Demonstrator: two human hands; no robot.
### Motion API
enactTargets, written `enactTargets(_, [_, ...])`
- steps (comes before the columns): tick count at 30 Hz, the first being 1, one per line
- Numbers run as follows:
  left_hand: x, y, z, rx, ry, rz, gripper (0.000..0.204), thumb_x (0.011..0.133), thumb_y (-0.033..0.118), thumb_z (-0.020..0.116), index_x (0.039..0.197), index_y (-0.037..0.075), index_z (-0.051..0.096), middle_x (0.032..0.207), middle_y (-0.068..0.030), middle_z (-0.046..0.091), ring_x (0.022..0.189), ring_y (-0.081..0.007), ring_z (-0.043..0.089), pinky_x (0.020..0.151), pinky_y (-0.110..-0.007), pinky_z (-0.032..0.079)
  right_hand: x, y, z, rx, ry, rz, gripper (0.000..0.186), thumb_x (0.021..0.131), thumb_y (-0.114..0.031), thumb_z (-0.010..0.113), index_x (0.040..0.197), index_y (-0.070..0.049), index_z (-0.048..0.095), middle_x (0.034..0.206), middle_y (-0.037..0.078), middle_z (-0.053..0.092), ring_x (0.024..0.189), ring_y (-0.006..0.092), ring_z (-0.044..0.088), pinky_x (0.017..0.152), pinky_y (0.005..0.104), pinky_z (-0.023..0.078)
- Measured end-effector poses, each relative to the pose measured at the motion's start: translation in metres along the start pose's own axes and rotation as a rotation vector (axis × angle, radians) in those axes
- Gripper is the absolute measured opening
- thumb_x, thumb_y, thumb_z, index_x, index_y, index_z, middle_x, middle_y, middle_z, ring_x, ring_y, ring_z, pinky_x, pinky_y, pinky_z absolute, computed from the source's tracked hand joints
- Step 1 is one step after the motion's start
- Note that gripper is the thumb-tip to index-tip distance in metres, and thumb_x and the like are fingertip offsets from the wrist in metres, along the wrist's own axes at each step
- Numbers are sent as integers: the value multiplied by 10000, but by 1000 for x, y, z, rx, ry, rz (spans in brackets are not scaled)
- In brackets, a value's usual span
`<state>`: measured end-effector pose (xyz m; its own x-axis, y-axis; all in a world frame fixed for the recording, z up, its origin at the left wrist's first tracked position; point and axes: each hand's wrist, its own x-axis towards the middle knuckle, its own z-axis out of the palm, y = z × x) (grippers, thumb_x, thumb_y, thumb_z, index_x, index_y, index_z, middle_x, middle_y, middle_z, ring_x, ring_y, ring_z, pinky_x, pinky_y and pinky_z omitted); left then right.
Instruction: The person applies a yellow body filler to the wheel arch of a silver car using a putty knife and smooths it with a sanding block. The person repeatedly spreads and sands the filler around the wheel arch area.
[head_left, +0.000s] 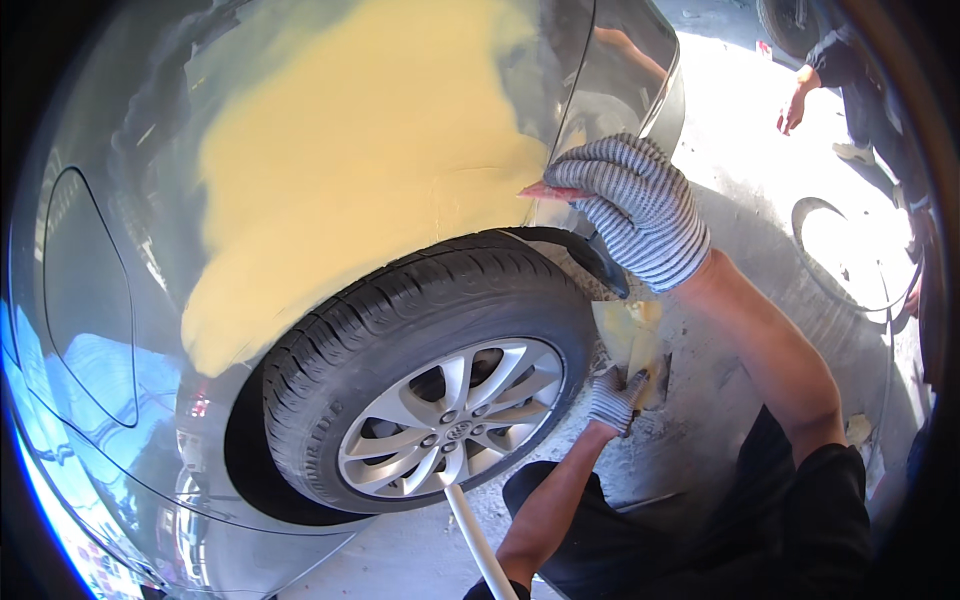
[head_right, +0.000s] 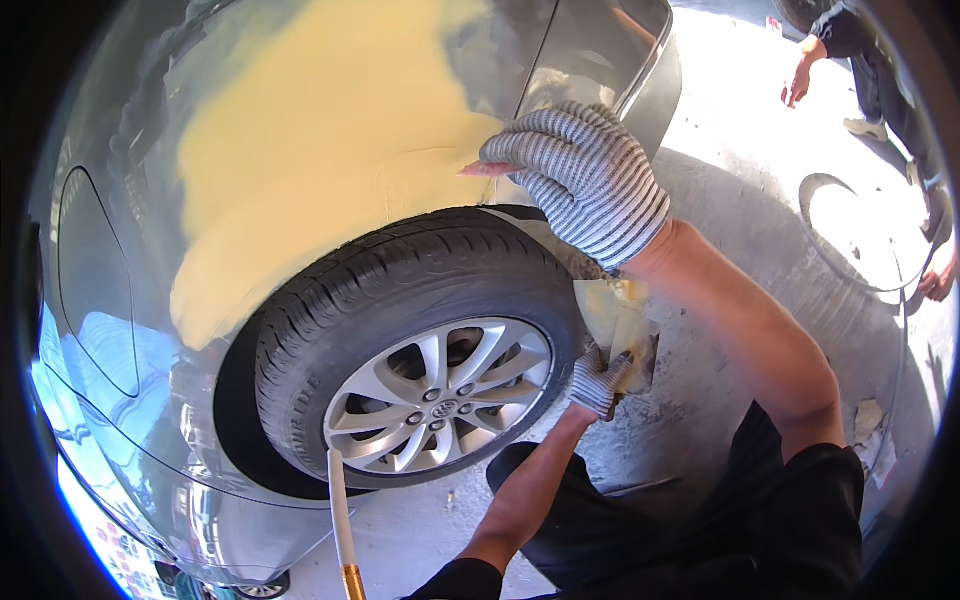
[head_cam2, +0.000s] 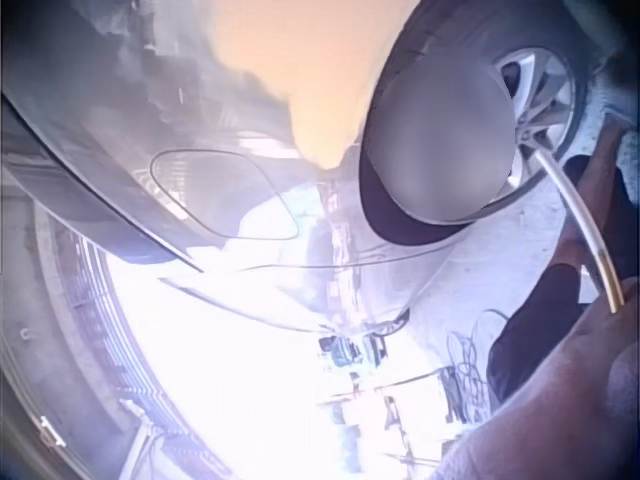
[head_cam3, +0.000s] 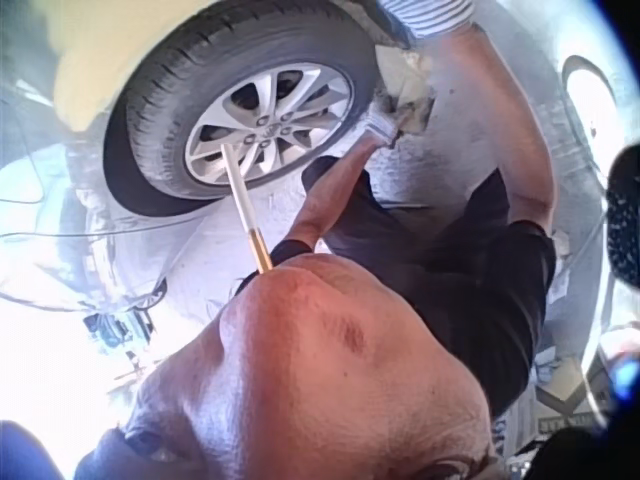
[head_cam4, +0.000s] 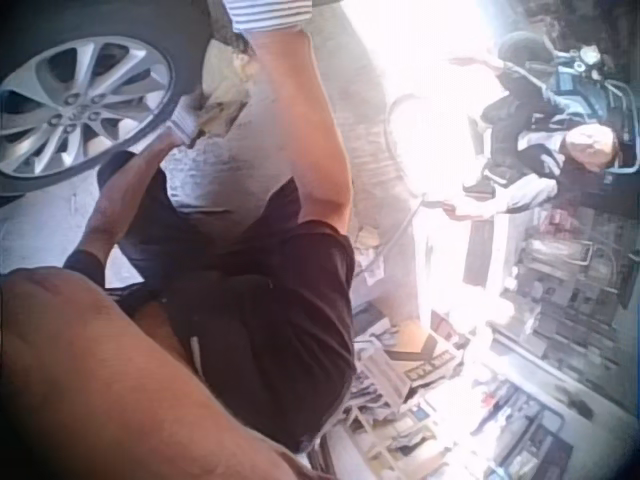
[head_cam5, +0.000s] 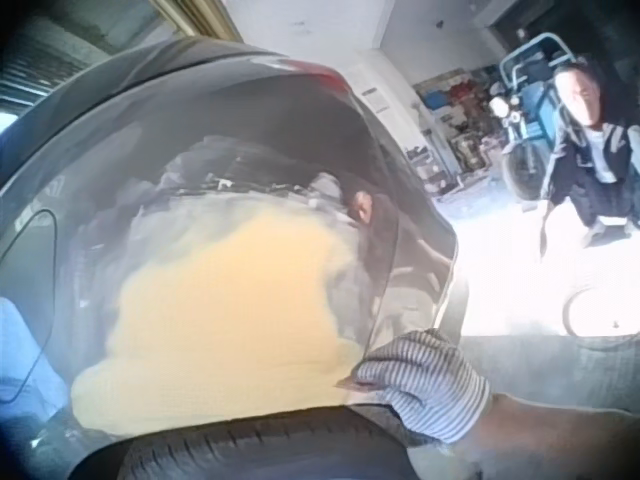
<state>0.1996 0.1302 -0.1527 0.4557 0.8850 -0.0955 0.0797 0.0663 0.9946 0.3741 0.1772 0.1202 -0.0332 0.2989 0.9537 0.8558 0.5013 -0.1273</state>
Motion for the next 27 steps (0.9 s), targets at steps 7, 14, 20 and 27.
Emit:
enactTargets(7, [-9, 36, 6, 57, -107, -93, 261, 903, 155, 674, 1064, -38, 605, 856, -76, 666, 709, -96, 572, 624, -272, 485, 42, 16, -10, -120, -11, -383, 188, 831, -216, 623, 985, -158, 712, 940, -7, 691, 893, 183, 637, 847, 353, 477])
enactTargets(14, [-26, 52, 2, -31, -107, -47, 235, 903, 141, 675, 1041, -37, 608, 843, -79, 673, 691, -96, 585, 615, -267, 482, 48, 9, -11, -148, -86, -319, 212, 866, -160, 614, 1051, -118, 709, 983, 53, 686, 929, 230, 630, 865, 378, 501])
enactTargets(20, [-32, 55, 0, -63, -106, -28, 217, 901, 143, 677, 1009, -35, 619, 783, -76, 666, 643, -99, 590, 575, -271, 484, 40, -2, -5, -129, -71, -140, 250, 856, -170, 654, 1096, -108, 693, 1002, 61, 675, 949, 251, 618, 898, 379, 494])
enactTargets(27, [-36, 69, 9, -53, -138, -76, 262, 908, 155, 667, 1053, -53, 603, 776, -66, 658, 603, -97, 589, 534, -249, 483, 64, 2, -2, -183, -91, -354, 244, 835, -120, 644, 1072, -120, 702, 982, 56, 682, 908, 258, 628, 866, 401, 493])
